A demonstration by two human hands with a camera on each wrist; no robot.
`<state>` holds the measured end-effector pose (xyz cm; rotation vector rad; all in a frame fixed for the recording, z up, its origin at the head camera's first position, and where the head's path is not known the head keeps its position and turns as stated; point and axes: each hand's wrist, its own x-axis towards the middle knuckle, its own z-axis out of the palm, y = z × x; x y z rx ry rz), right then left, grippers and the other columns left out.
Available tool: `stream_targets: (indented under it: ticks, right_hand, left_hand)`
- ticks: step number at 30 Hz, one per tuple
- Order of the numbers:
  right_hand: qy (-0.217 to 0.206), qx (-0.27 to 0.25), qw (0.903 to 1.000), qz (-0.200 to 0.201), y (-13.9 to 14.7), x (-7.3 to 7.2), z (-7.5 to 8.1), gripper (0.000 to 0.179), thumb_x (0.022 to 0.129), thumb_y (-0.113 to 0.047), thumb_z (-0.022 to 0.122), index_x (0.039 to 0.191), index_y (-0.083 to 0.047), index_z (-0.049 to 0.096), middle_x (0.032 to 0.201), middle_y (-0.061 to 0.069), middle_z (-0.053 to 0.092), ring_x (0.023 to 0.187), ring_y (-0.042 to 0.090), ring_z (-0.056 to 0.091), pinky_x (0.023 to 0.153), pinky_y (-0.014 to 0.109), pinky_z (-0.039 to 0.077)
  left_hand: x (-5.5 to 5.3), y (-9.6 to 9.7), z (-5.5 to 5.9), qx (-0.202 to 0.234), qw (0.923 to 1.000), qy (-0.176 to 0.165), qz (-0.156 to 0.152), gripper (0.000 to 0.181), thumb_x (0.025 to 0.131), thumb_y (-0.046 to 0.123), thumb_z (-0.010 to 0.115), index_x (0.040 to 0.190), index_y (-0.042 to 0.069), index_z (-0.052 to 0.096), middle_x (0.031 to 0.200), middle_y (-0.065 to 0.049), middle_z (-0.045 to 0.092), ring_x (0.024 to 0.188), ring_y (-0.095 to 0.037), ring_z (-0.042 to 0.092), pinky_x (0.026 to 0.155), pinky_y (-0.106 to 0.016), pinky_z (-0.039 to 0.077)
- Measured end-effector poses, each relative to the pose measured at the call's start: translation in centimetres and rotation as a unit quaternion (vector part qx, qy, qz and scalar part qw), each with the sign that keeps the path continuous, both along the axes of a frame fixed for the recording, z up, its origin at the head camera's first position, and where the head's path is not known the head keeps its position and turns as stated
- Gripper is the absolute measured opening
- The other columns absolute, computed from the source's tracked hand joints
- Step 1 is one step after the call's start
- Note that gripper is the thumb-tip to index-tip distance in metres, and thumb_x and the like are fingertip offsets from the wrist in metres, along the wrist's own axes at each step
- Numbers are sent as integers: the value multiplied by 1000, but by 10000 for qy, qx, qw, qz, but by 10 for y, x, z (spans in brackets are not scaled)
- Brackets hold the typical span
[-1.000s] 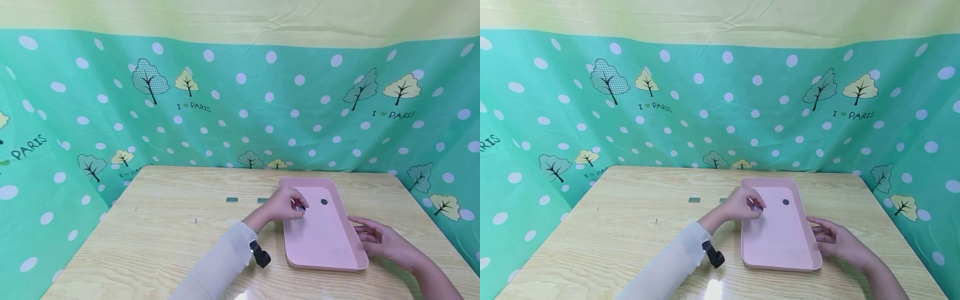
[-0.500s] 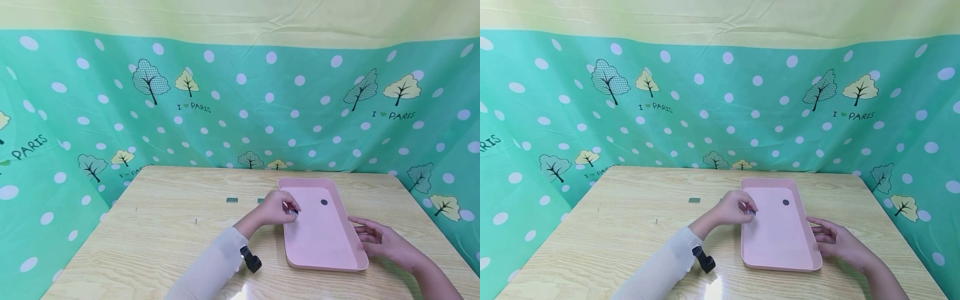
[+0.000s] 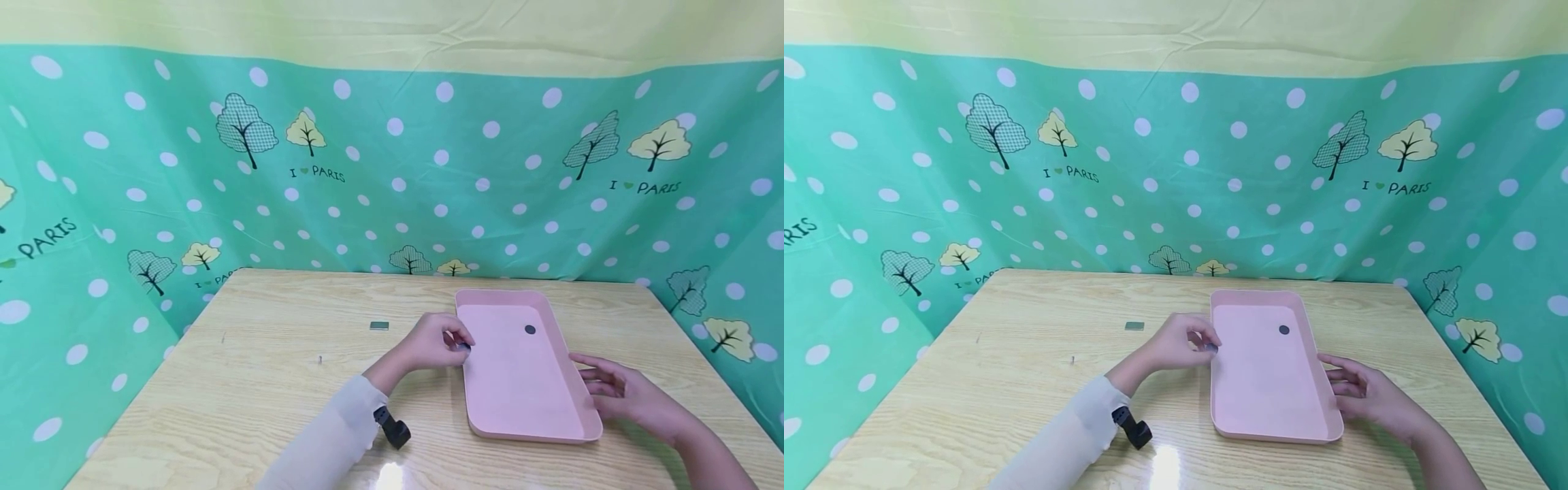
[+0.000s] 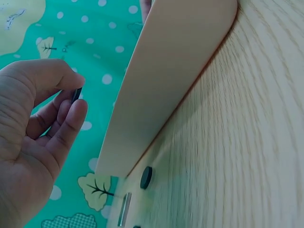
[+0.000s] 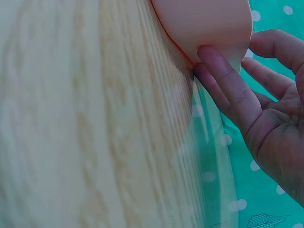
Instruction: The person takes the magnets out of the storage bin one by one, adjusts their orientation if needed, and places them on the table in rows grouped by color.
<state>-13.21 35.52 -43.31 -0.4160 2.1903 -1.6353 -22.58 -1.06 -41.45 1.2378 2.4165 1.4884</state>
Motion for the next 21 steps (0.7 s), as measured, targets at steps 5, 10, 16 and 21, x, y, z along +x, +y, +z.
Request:
stream_targets:
  ticks: [5,10,16,21]
  right_hand:
    - [-13,9,10000,-5,0,0,0,62,96,-3,57,150,0,28,135,22,51,111,7,60,82,40,56]
    - [50,69,10000,-3,0,0,0,62,96,-4,57,150,1,27,136,26,48,111,6,59,82,39,56]
    - [105,-67,9999,92,0,0,-1,61,97,-1,55,150,0,27,133,12,54,111,8,59,82,40,56]
    - [117,-143,9998,123,0,0,-1,60,97,0,54,151,-1,28,132,6,55,112,8,59,82,40,56]
  left_hand:
    - [2,-10,-2,36,10000,76,-29,10,77,-4,71,87,-3,73,84,-5,68,70,-9,60,66,-20,55]
    - [6,-19,-4,91,9999,-45,41,11,76,-6,72,86,-1,72,85,-5,67,74,-18,64,67,-24,56]
    - [8,-32,-4,163,9998,-58,137,11,77,-7,72,87,-2,72,87,-6,69,81,-22,64,68,-27,57]
    - [11,-44,-1,262,9993,-105,252,14,76,-12,70,89,-7,71,89,-14,69,79,-31,65,67,-34,58]
